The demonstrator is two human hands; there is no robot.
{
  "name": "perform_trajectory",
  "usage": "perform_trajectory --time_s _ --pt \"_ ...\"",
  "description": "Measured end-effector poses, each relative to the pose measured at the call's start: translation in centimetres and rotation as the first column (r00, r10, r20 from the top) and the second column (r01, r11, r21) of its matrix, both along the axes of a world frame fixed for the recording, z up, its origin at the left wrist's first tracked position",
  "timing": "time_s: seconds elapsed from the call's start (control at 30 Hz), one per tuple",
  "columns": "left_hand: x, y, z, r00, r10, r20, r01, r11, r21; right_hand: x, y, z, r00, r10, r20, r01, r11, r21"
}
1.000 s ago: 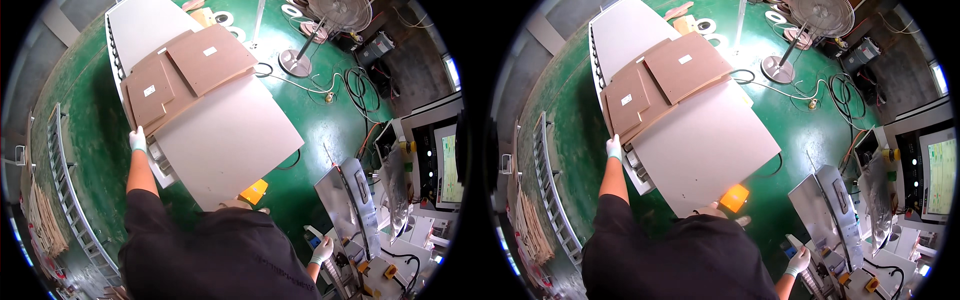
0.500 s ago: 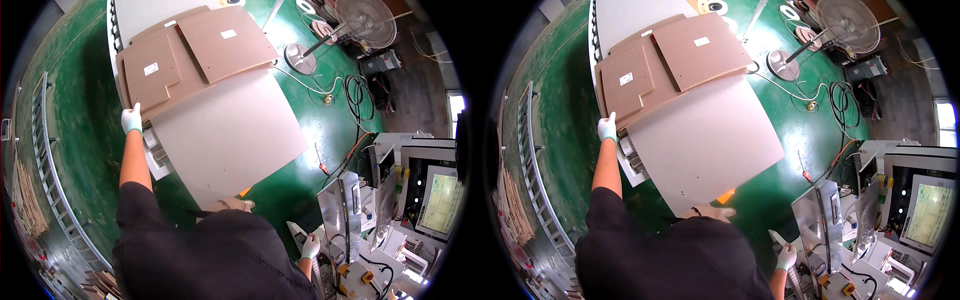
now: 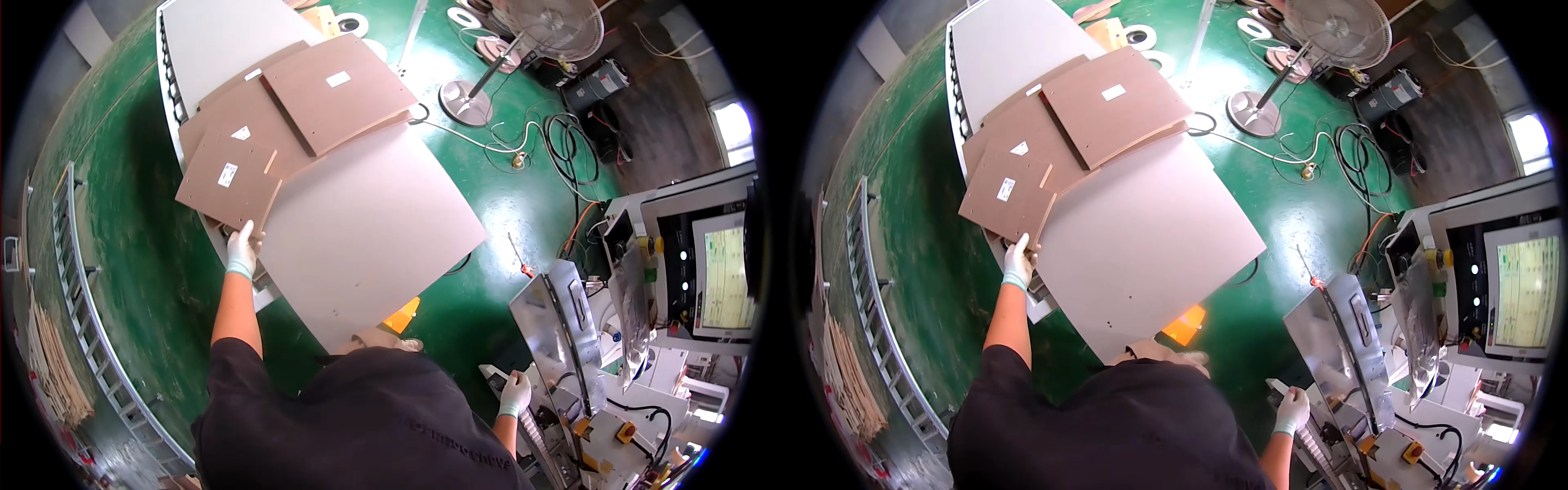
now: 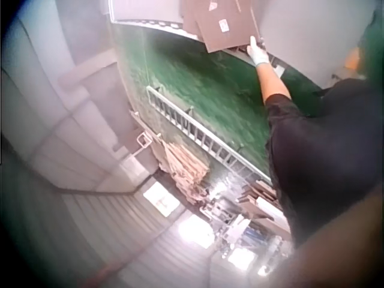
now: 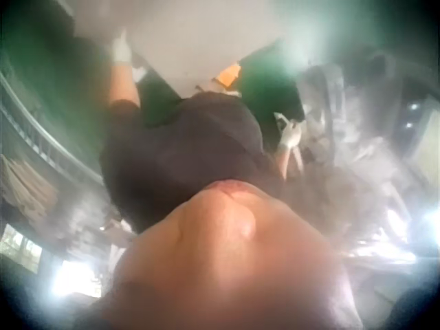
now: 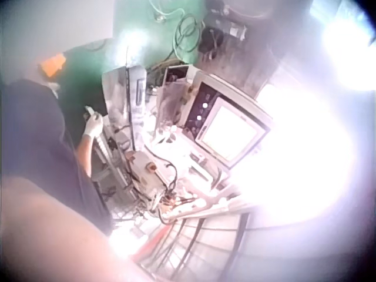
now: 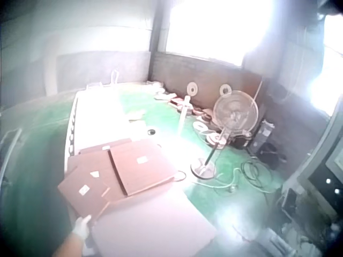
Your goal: The person takes wood panels from a stack, places them into an automated machine, and then puts them back onto the stack.
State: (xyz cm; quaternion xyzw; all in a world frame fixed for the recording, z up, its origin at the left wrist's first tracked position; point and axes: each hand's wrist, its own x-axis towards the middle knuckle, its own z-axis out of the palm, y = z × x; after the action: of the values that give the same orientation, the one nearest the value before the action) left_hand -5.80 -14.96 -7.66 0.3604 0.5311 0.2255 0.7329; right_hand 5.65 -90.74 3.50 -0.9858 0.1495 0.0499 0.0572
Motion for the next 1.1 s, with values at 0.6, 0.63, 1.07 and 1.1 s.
perform_trajectory --time_s 0.6,0.63,1.07,1.1 --pt "11.4 -37.1 15.2 0.311 -0.814 0.491 0.938 0.347 -0.017 5.7 18.6 5.8 0.967 0.186 -0.176 0.255 -0.636 0.728" --pt "11.9 -37.8 12.5 0.103 -0.868 0.486 0.994 0.108 -0.018 5.9 17.3 5.8 0.979 0.12 -0.165 0.203 -0.663 0.72" --pt "25.4 -54.4 17.8 -0.089 -0.952 0.294 0.983 -0.037 0.18 -15.4 -6.4 1.8 0.594 -0.655 -0.466 -0.143 -0.657 0.74" --pt "25.7 -56.6 16.6 -0.128 -0.95 0.284 0.98 -0.077 0.186 -16.8 -7.0 1.8 0.542 -0.678 -0.497 -0.156 -0.662 0.733"
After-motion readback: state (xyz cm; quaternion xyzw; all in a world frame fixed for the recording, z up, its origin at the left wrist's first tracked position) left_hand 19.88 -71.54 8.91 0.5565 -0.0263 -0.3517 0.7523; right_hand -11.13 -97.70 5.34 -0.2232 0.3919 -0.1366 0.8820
